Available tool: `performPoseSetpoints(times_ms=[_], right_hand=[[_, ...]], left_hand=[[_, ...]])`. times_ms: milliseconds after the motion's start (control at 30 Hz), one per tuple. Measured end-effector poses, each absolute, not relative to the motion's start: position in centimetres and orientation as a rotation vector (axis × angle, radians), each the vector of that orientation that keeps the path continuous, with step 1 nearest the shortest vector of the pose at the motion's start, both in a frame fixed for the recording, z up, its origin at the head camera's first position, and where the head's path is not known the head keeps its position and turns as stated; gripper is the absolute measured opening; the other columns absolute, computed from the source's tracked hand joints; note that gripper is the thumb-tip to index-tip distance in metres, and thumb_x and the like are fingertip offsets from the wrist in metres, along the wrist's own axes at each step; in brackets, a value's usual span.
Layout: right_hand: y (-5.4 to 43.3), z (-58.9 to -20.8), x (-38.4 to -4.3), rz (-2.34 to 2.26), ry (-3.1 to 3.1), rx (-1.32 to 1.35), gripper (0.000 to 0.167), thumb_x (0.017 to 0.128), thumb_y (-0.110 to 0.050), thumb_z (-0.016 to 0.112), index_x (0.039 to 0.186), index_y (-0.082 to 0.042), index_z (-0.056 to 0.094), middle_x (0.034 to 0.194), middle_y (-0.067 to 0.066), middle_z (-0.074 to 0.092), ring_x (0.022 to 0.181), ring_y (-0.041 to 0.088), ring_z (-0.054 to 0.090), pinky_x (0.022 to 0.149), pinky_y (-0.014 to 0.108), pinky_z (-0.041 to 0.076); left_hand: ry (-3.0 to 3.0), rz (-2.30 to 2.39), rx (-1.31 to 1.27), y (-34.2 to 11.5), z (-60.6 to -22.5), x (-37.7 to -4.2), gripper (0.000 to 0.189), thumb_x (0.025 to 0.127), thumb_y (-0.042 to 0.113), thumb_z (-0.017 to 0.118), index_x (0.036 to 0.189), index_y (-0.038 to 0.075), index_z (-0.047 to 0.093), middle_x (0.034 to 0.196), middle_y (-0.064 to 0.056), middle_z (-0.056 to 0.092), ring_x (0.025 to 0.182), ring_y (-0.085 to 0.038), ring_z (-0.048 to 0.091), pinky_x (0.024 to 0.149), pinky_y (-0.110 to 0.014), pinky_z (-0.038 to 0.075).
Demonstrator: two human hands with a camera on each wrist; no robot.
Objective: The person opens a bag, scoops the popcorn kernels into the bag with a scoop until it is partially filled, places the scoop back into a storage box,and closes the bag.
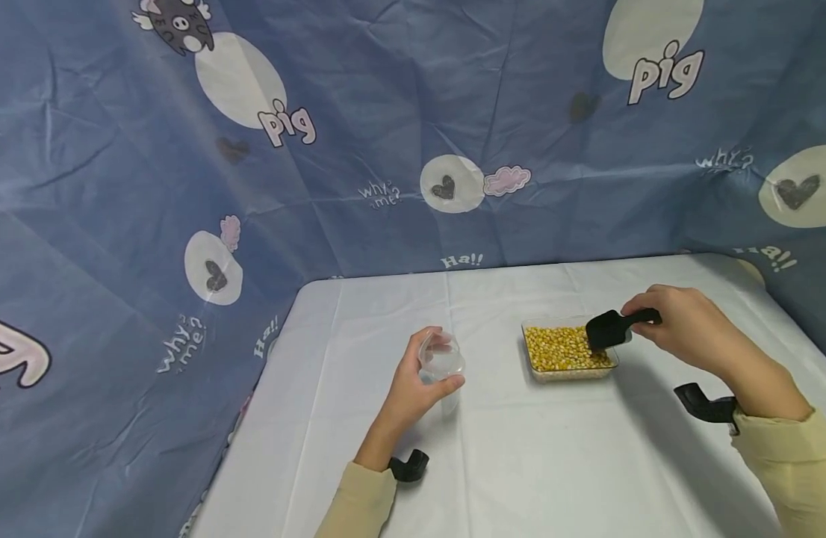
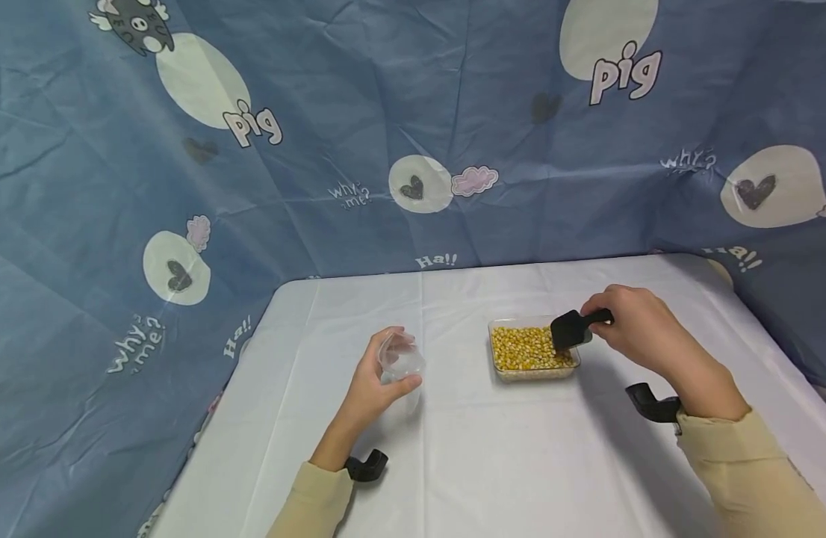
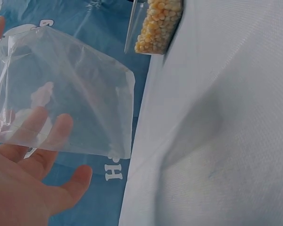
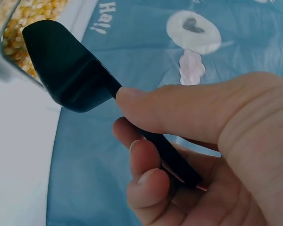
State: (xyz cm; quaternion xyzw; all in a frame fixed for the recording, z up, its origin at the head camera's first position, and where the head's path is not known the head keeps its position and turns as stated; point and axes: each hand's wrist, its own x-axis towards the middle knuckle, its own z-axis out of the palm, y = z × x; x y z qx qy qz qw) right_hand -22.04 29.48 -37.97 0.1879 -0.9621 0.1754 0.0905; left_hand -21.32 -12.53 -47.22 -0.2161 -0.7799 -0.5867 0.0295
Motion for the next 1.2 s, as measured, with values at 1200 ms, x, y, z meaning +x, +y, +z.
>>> performPoseSetpoints(times_ms=[1200], right_hand=[[29.8,-41.2,-22.4,0.760,-2.931,0.500,0.027,0.091,-0.015,0.075,0.117,-0.009,0.074,0.118,0.018,0.069,0.095,0.030,0.067,0.073,0.045,0.050]], left_hand=[[-2.437,-1.814,-0.653,-12.7,-47.6,-21.4,0.077,0.085,0.031,0.083,0.148,0.033,0.039,0.139,0.008,0.053,0.128,-0.013,0.049,0.108,-0.056,0.033]])
